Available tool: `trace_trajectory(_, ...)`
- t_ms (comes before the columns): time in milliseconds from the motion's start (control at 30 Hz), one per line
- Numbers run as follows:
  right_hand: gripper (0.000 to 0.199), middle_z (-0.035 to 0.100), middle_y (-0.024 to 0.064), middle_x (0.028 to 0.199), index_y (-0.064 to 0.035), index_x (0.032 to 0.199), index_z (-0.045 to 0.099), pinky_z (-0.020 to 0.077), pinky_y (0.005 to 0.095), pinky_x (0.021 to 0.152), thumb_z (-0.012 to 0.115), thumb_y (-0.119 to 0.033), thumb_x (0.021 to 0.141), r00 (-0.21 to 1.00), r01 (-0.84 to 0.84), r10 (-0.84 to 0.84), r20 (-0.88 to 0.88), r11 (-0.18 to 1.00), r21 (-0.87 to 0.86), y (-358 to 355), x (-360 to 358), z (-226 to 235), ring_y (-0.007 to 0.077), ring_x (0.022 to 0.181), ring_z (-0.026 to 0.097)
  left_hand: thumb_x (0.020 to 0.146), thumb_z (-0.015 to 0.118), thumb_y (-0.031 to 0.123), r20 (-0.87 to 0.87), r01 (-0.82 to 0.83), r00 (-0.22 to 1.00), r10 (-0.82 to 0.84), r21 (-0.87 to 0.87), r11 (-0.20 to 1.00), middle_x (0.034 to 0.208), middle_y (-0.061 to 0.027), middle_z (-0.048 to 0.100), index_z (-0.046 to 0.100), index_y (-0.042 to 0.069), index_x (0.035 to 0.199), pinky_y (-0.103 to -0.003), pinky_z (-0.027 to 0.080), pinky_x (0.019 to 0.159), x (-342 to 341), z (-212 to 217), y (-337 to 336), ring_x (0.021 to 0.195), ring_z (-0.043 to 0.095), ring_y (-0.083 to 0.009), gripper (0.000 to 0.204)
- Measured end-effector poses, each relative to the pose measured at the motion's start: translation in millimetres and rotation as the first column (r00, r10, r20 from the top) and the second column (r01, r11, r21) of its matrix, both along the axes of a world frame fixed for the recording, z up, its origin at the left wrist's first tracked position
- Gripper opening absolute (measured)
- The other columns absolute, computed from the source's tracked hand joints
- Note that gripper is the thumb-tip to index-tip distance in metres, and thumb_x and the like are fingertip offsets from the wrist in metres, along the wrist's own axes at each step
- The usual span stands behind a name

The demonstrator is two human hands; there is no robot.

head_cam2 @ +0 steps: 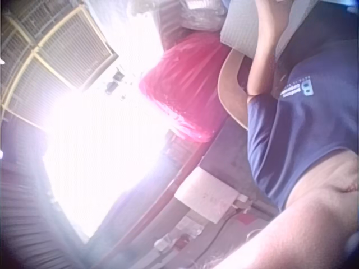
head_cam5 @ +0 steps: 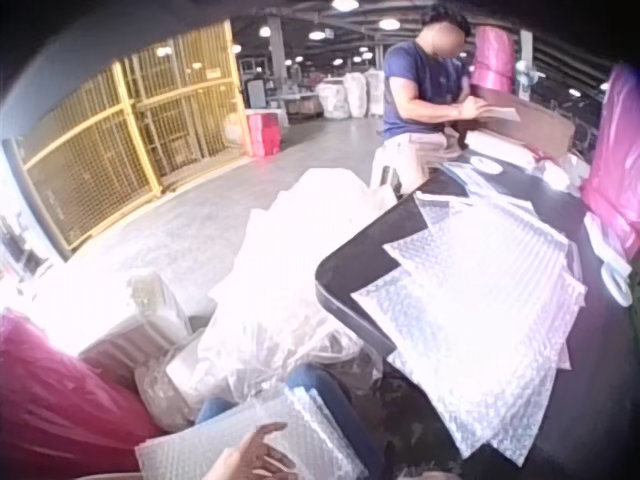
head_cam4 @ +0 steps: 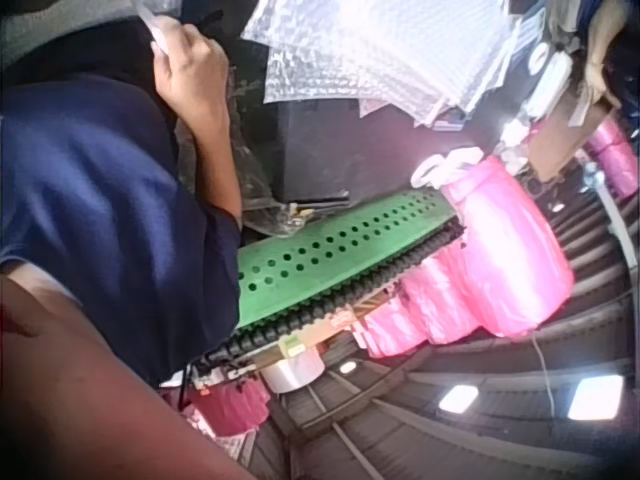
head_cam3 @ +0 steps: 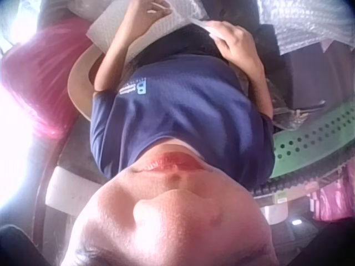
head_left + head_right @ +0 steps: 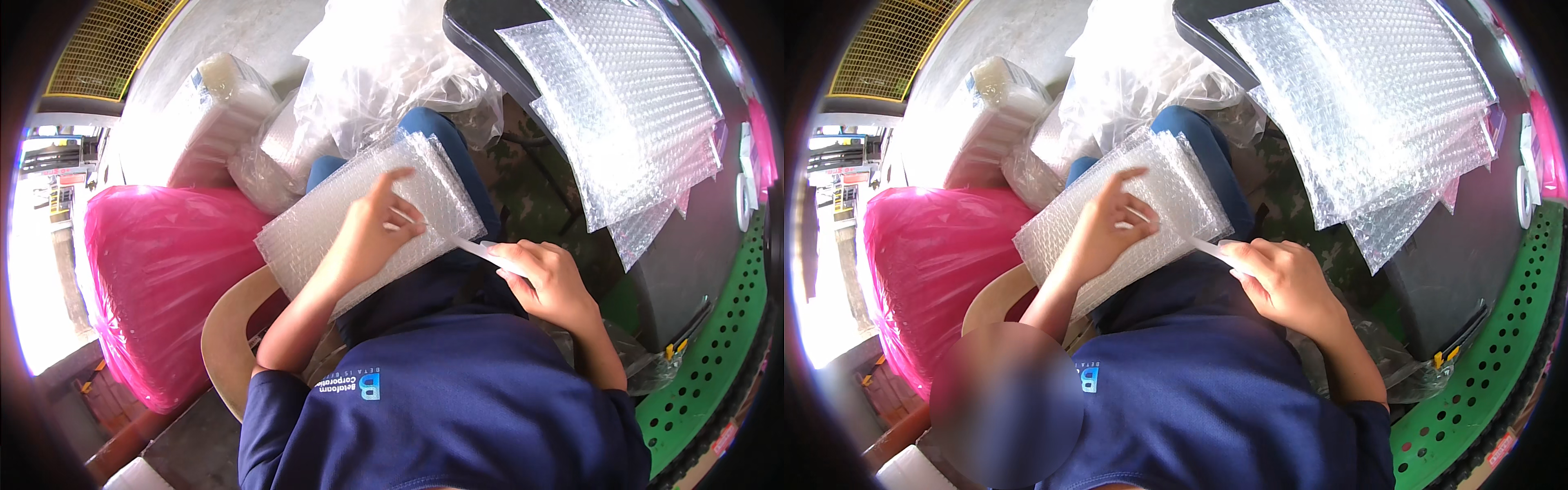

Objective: The person sits on a chair and wraps rectangular items in bubble wrap. They use clear packing tape to secure the bubble wrap around the items, folding the edges and pressing the tape down. The wrapped items are placed on a table to the right.

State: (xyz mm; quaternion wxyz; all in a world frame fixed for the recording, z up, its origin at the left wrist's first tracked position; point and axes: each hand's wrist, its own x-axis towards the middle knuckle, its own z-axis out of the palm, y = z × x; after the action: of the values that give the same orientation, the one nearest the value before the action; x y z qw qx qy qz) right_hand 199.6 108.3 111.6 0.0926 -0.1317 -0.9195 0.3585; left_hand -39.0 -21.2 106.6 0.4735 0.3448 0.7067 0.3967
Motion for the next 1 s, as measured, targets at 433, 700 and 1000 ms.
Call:
trace_trajectory(433, 0.038, 0.063, 0.0077, 0.078, -0.0107, 0.12, 0.064, 0.0527, 0.0357, 0.053, 0.067, -0.011, 0.082, 1.0, 0.024, -0.024, 0.02, 1.0, 0.015, -16.8, -1.4, -17.9, 0.0253, 0.061, 0.064, 0.082, 0.064, -0.009, -0.256, -0.075, 0.956, 0.144, 0.264, 0.962, 0.102, -0.0153, 0.063, 0.04, 0.001, 0.132, -0.03, 0.054, 0.074, -86.7, -68.3, 59.4, 0.085, 0.067, -0.0192, 0.057)
trace_trajectory(700, 0.038, 0.06, 0.0077, 0.074, -0.0095, 0.12, 0.064, 0.0516, 0.0359, 0.051, 0.067, -0.016, 0.082, 0.997, 0.028, -0.031, 0.077, 0.999, 0.04, -22.4, 6.8, -33.0, 0.0244, 0.057, 0.063, 0.08, 0.059, -0.015, -0.376, -0.021, 0.918, 0.126, 0.27, 0.963, 0.103, -0.018, 0.06, 0.038, -0.001, 0.129, -0.031, 0.057, 0.075, -85.6, -94.1, 74.4, 0.085, 0.068, -0.0247, 0.055)
trace_trajectory(1000, 0.034, 0.058, 0.0088, 0.073, -0.0082, 0.117, 0.065, 0.0497, 0.0376, 0.05, 0.065, -0.016, 0.084, 0.982, 0.036, -0.056, 0.178, 0.993, 0.112, -13.8, 4.8, -16.5, 0.0248, 0.056, 0.061, 0.079, 0.058, -0.016, -0.418, -0.023, 0.897, 0.147, 0.287, 0.958, 0.102, -0.0173, 0.058, 0.036, -0.002, 0.13, -0.031, 0.057, 0.074, -80.9, -94.3, 73.6, 0.085, 0.068, -0.025, 0.057)
